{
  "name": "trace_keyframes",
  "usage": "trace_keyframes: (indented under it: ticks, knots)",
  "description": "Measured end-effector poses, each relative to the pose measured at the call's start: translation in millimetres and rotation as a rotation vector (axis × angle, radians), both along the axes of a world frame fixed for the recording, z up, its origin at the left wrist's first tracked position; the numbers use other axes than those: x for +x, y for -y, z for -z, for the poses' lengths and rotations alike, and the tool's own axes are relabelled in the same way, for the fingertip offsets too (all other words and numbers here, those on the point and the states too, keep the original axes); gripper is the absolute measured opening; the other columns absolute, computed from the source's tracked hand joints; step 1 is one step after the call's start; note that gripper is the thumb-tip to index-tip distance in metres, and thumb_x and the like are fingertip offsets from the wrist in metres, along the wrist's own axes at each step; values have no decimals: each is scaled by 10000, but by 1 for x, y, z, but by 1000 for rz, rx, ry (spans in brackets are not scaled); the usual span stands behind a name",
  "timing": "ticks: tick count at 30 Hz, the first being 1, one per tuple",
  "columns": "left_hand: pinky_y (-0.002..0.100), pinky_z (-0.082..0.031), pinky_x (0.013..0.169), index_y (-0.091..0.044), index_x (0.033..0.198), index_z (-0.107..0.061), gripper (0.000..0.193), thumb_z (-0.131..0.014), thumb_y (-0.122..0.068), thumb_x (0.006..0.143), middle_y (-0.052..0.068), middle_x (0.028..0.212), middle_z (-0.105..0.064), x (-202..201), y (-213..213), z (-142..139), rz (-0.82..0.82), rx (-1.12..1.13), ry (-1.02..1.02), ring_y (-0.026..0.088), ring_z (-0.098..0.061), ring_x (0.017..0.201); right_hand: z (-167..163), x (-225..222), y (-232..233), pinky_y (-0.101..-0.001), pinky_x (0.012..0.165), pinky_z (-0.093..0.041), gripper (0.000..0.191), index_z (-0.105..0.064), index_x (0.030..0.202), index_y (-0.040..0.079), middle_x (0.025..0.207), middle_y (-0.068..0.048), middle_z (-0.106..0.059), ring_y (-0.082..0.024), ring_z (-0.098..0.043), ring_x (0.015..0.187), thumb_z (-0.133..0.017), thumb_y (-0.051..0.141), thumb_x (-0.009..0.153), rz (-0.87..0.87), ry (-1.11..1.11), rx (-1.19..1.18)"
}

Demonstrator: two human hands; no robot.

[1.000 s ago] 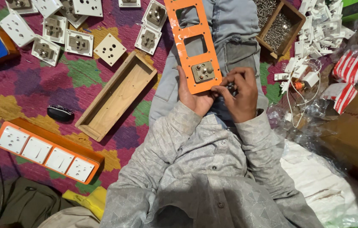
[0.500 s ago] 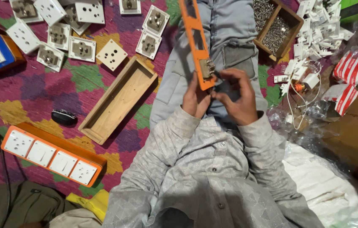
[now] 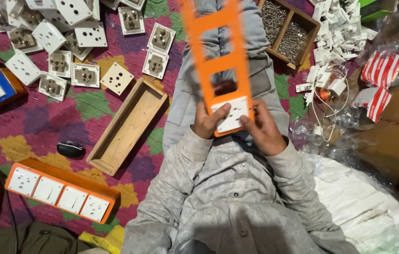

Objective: The person assembles a multi-gang electrical socket strip by inserting white socket modules into an orange plastic frame and securing them with screws. The person handles the frame, socket modules, and screws while sitting on a patterned mat.

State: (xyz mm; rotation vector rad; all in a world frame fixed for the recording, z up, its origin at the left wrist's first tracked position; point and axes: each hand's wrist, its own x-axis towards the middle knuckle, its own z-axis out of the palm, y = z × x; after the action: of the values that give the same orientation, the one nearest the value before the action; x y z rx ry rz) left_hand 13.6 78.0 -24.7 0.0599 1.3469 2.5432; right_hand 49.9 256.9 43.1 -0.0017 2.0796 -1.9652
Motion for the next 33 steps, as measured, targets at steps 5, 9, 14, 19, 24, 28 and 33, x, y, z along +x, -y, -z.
trace_keyframes:
  ticks: [5, 9, 14, 19, 24, 28, 33]
  knots:
    - [284, -587, 840, 81, 1334, -621, 450, -729, -94, 933, 140, 1099, -746, 1, 1, -2, 5, -8, 70, 160, -725, 933, -7, -31, -31, -334, 875, -567, 135, -698, 922, 23, 1120, -107, -732, -251, -710, 1013, -610, 38, 1024, 106, -484, 672]
    - [287, -595, 865, 82, 1350, -610, 471, -739, -79, 926, 134, 1125, -742, -2, 1, -1, 30, -16, 58, 157, -726, 966, 20, -111, -85, -458, 874, -490, 128, -749, 1027, 30, 1006, -162, -681, -343, -629, 982, -705, 116, 1109, 302, -562, 1022]
    - [302, -599, 849, 87, 1337, -611, 476, -748, -53, 903, 147, 1113, -748, -2, -3, 4, 43, 59, 115, 174, -736, 950, 75, -199, -124, -460, 839, -498, 269, -799, 1155, 102, 1038, -147, -660, -361, -588, 1021, -821, 246, 930, -3, -770, 1307]
    - [297, -590, 861, 89, 1334, -617, 475, -758, -46, 901, 146, 1112, -748, -1, -2, 12, 30, 52, 123, 172, -728, 956, 112, -230, -134, -438, 883, -511, 373, -798, 1167, 85, 1184, -138, -690, -328, -604, 1026, -767, 121, 798, 8, -891, 1521]
    - [289, -593, 875, 79, 1326, -625, 462, -759, -67, 908, 130, 1115, -752, 0, 0, 18, 26, -19, 83, 165, -731, 971, 124, -233, -133, -462, 794, -517, 129, -786, 885, 73, 1030, -165, -685, -370, -632, 989, -839, 181, 840, -8, -779, 1592]
    - [291, -593, 853, 71, 1319, -641, 446, -764, -67, 913, 128, 1105, -752, 0, -3, 18, 1, -29, 81, 162, -726, 953, 115, -226, -140, -457, 813, -541, 176, -774, 875, 58, 988, -167, -694, -372, -658, 927, -884, 188, 831, 31, -783, 1376]
    - [289, -593, 862, 56, 1316, -645, 443, -772, -68, 910, 123, 1113, -752, -1, -3, 18, -3, -26, 101, 155, -725, 962, 96, -221, -139, -345, 769, -592, 116, -787, 990, 43, 951, -142, -774, -253, -751, 828, -850, 61, 894, 170, -612, 984]
